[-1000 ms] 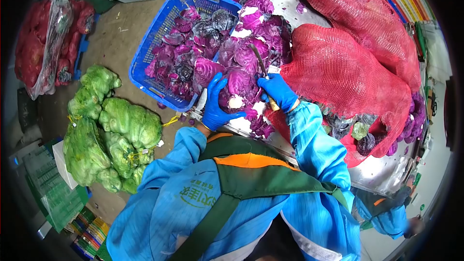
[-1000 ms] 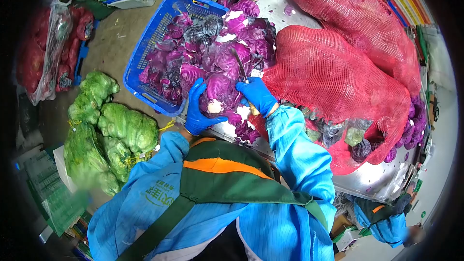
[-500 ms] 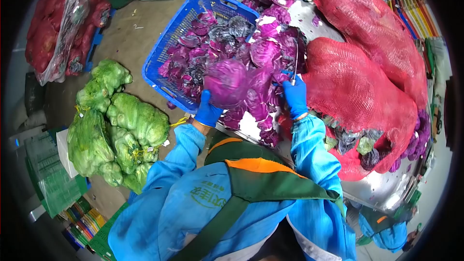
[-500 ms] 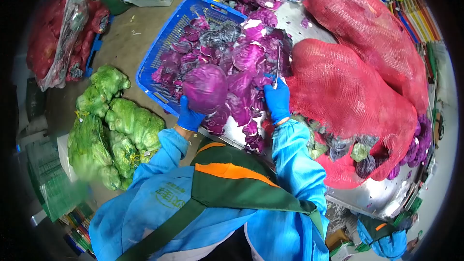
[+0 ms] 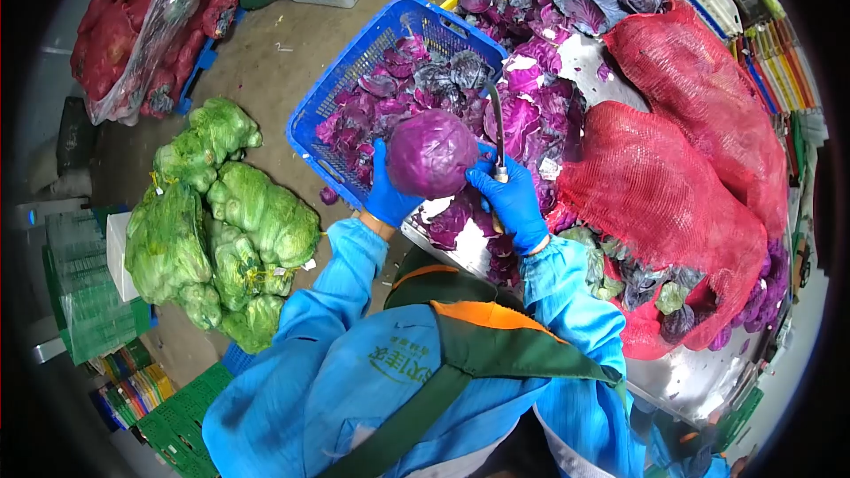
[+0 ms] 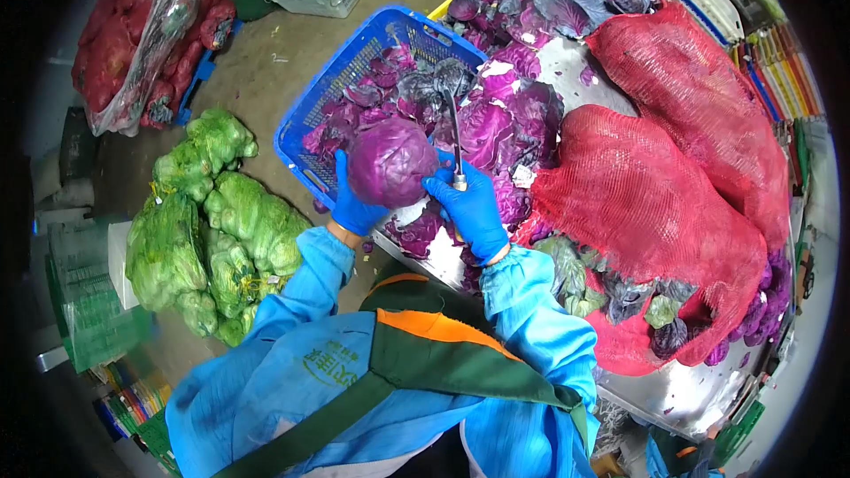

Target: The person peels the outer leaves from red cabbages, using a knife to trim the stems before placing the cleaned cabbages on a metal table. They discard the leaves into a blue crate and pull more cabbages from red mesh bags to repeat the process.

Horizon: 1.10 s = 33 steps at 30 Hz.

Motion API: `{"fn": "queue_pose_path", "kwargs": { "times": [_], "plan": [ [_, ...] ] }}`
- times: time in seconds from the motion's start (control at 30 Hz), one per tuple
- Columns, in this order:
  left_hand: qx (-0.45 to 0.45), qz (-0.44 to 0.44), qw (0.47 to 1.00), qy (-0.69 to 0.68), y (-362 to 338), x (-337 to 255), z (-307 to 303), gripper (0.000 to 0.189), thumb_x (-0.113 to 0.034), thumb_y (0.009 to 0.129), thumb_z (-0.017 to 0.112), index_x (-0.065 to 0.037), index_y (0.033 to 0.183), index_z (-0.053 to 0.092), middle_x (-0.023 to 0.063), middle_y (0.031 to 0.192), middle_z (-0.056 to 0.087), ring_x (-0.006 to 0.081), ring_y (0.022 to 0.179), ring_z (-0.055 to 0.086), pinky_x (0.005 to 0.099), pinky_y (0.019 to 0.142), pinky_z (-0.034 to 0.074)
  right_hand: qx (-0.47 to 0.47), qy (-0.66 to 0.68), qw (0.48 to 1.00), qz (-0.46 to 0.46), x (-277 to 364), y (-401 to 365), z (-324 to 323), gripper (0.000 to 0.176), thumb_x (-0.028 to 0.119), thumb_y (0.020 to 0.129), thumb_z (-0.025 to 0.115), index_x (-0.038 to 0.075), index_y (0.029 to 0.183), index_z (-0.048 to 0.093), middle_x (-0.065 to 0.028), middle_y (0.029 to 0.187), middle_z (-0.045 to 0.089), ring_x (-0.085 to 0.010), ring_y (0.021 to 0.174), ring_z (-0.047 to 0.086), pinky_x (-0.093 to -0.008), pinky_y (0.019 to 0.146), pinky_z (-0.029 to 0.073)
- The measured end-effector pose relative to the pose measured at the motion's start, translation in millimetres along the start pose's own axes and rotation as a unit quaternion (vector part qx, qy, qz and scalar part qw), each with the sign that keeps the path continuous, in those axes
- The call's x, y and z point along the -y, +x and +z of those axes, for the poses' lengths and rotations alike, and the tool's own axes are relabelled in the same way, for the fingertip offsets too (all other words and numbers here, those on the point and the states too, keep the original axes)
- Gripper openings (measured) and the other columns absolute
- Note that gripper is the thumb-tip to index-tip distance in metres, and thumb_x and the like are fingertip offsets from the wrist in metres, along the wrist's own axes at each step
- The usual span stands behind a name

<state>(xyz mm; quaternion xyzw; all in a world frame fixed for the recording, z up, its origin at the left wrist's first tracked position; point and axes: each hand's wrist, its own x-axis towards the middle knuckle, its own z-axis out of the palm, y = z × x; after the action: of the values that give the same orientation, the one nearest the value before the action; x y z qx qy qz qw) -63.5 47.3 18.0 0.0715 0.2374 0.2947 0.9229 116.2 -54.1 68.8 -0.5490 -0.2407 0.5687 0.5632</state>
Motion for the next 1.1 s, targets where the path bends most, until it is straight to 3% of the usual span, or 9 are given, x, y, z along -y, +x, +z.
{"fn": "queue_pose_path", "kwargs": {
  "times": [0.27,0.33,0.37,0.47,0.6,0.87,0.93,1.0,1.1],
  "plan": [
    [0.049,-0.045,0.997,-0.034,-10.0,15.1,21.0,0.079,-0.069,0.089,0.037,-0.015,0.147,0.029,0.015,0.148,0.032,0.0352,0.135,0.035,0.0645,0.102,0.035,-0.08,-0.006,0.996,0.048,-7.2,-1.9,-18.6,0.048,0.012,0.08,0.075,0.005,0.125,0.058,-0.0009,0.096,0.065,-0.0023,0.062,0.051,-0.0184,0.052,0.041],
    [0.04,-0.061,0.997,-0.018,-11.9,13.1,24.0,0.076,-0.067,0.091,0.037,-0.016,0.147,0.028,0.0145,0.149,0.033,0.0356,0.134,0.037,0.0655,0.1,0.037,-0.07,-0.042,0.991,-0.105,2.9,-3.4,-14.6,0.059,0.009,0.08,0.075,0.008,0.134,0.051,-0.005,0.117,0.062,-0.006,0.077,0.056,-0.0199,0.063,0.048],
    [0.011,-0.088,0.995,0.037,-10.9,12.3,24.2,0.075,-0.066,0.09,0.038,-0.016,0.146,0.03,0.0141,0.146,0.036,0.0356,0.131,0.041,0.0639,0.097,0.041,-0.015,-0.008,1.0,-0.016,14.4,-10.1,-19.6,0.068,0.005,0.08,0.073,0.011,0.141,0.045,-0.0063,0.13,0.055,-0.0113,0.099,0.057,-0.0239,0.082,0.05],
    [-0.045,-0.117,0.987,0.102,-8.1,19.3,20.4,0.073,-0.065,0.091,0.04,-0.017,0.144,0.034,0.0128,0.141,0.045,0.0348,0.121,0.052,0.0591,0.086,0.051,0.026,-0.097,0.994,-0.041,1.4,-2.7,-25.7,0.069,0.002,0.08,0.072,0.012,0.142,0.043,-0.0043,0.128,0.056,-0.0111,0.101,0.055,-0.0246,0.084,0.049],
    [-0.088,-0.13,0.971,0.178,-17.1,19.5,24.1,0.072,-0.063,0.091,0.043,-0.016,0.144,0.035,0.0125,0.139,0.046,0.0332,0.119,0.054,0.0536,0.088,0.053,0.028,-0.043,0.999,0.013,-12.6,-9.8,-32.6,0.072,0.005,0.081,0.072,0.013,0.144,0.039,-0.0005,0.122,0.058,-0.0028,0.074,0.05,-0.0186,0.059,0.044],
    [-0.069,-0.046,0.961,0.264,-32.5,14.5,39.9,0.068,-0.053,0.095,0.046,-0.008,0.144,0.033,0.0158,0.141,0.042,0.0298,0.124,0.05,0.0487,0.1,0.046,0.034,0.056,0.996,-0.056,1.0,-24.4,-44.9,0.073,0.003,0.079,0.069,0.01,0.145,0.037,-0.0041,0.132,0.053,-0.0026,0.061,0.045,-0.019,0.054,0.04],
    [0.015,0.037,0.987,0.156,-20.0,25.6,20.2,0.067,-0.051,0.096,0.044,-0.008,0.145,0.032,0.016,0.145,0.038,0.0306,0.132,0.04,0.0501,0.109,0.034,0.103,-0.097,0.985,-0.096,18.3,-33.5,-44.5,0.074,-0.001,0.08,0.067,0.008,0.146,0.034,-0.0076,0.145,0.043,-0.0082,0.085,0.058,-0.0215,0.073,0.048],
    [-0.025,0.016,0.997,0.066,-10.4,19.9,5.5,0.06,-0.045,0.096,0.047,-0.009,0.143,0.036,0.0135,0.144,0.041,0.029,0.131,0.041,0.0469,0.112,0.03,0.118,-0.15,0.972,-0.134,29.9,-45.9,-33.2,0.078,-0.007,0.076,0.066,0.004,0.146,0.032,-0.0103,0.151,0.034,-0.0192,0.142,0.024,-0.0339,0.115,0.02],
    [0.198,0.055,0.978,-0.016,2.1,10.0,-9.8,0.063,-0.052,0.096,0.04,-0.01,0.143,0.037,0.0104,0.145,0.041,0.0279,0.132,0.041,0.0475,0.113,0.029,-0.061,-0.308,0.939,-0.142,-8.5,-54.4,-48.4,0.09,-0.009,0.069,0.071,0.005,0.147,0.028,-0.014,0.152,0.03,-0.0256,0.141,0.027,-0.0347,0.115,0.024]
  ]
}}
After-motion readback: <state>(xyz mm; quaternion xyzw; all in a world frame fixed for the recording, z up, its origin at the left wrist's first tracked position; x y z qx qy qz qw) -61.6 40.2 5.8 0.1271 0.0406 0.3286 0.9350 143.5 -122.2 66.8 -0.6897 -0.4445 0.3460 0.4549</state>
